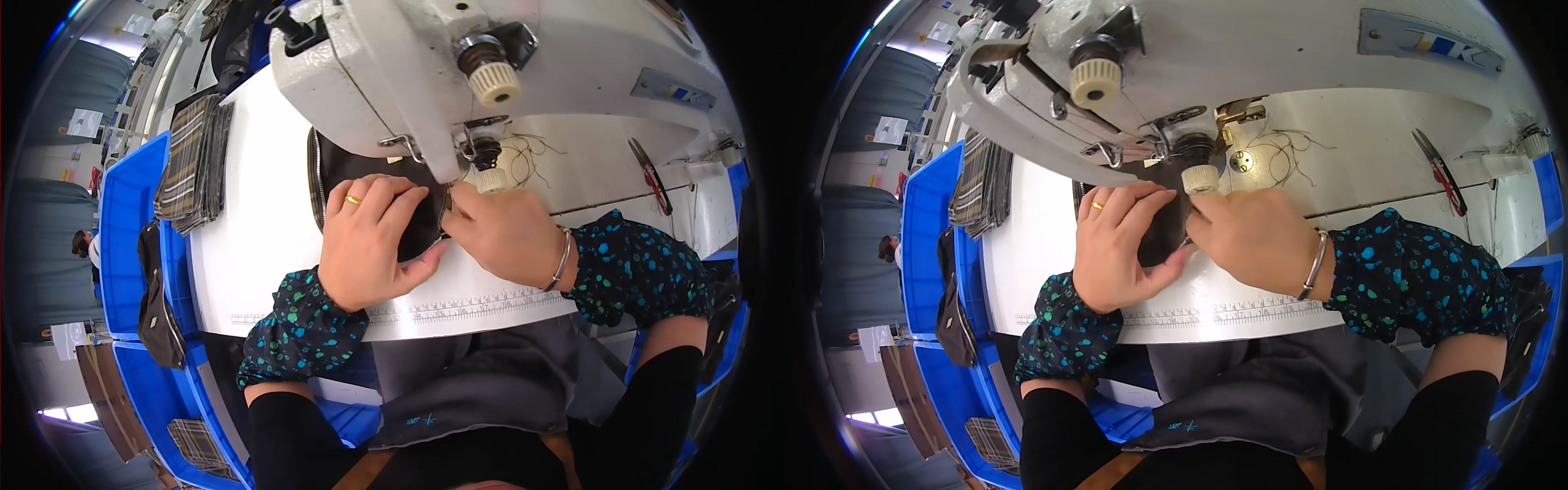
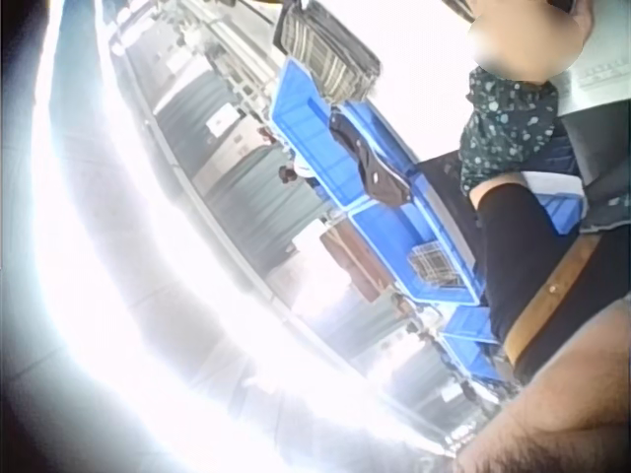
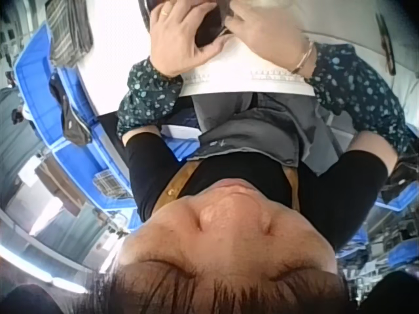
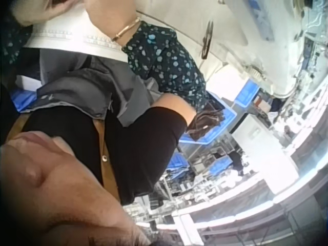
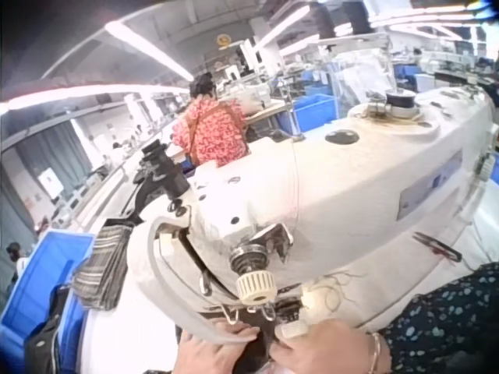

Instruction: The person sews a zipper onto a black fabric pouch using an industrial sewing machine. They guide the pouch under the needle, aligning the zipper tape with the fabric edge. After completing the stitch, they remove the pouch and place it into a blue bin, then retrieve a new pouch from a stack to repeat the process.

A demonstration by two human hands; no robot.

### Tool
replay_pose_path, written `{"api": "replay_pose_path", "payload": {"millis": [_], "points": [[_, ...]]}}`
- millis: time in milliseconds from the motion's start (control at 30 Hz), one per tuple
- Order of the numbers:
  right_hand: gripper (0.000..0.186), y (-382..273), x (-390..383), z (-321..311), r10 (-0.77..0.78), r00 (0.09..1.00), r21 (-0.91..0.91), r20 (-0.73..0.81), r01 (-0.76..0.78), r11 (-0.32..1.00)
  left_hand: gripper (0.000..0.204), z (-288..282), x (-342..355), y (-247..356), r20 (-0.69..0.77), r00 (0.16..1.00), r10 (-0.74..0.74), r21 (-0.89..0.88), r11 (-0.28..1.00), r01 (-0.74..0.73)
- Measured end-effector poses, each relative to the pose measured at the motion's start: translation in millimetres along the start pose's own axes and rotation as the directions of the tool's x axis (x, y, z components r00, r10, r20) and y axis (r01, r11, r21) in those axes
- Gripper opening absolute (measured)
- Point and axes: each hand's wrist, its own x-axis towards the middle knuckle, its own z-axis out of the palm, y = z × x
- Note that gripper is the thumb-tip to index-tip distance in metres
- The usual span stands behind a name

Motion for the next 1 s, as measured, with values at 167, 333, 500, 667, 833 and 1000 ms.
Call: {"api": "replay_pose_path", "payload": {"millis": [167,333,500,667,833,1000], "points": [[0.032,-4.2,2.8,-3.3,0.269,0.927,0.579,0.260,-0.372,0.726,0.062,2.4,-6.3,9.9,-0.050,0.997,-0.050,0.040,0.998,0.052],[0.040,-4.5,2.0,-1.1,0.256,0.849,0.843,0.463,-0.511,0.168,0.057,3.8,-5.4,4.9,-0.098,0.994,-0.055,0.012,0.998,0.057],[0.023,3.9,2.4,0.7,0.157,0.987,0.499,0.010,-0.142,0.855,0.046,8.9,-8.9,3.8,-0.106,0.994,-0.015,-0.016,1.000,0.013],[0.015,0.8,2.0,-1.8,-0.110,0.961,-0.018,-0.254,0.109,0.994,0.029,12.5,-9.8,7.2,-0.132,0.991,0.021,0.050,0.999,-0.014],[0.020,-5.7,-6.5,2.2,-0.216,0.963,-0.185,-0.163,0.185,0.965,0.027,14.9,-11.3,10.9,-0.111,0.992,0.057,0.075,0.996,-0.049],[0.021,-5.1,-7.4,3.7,-0.314,0.945,-0.222,-0.094,0.287,0.932,0.035,19.2,-15.9,11.0,-0.077,0.992,0.095,0.070,0.993,-0.090]]}}
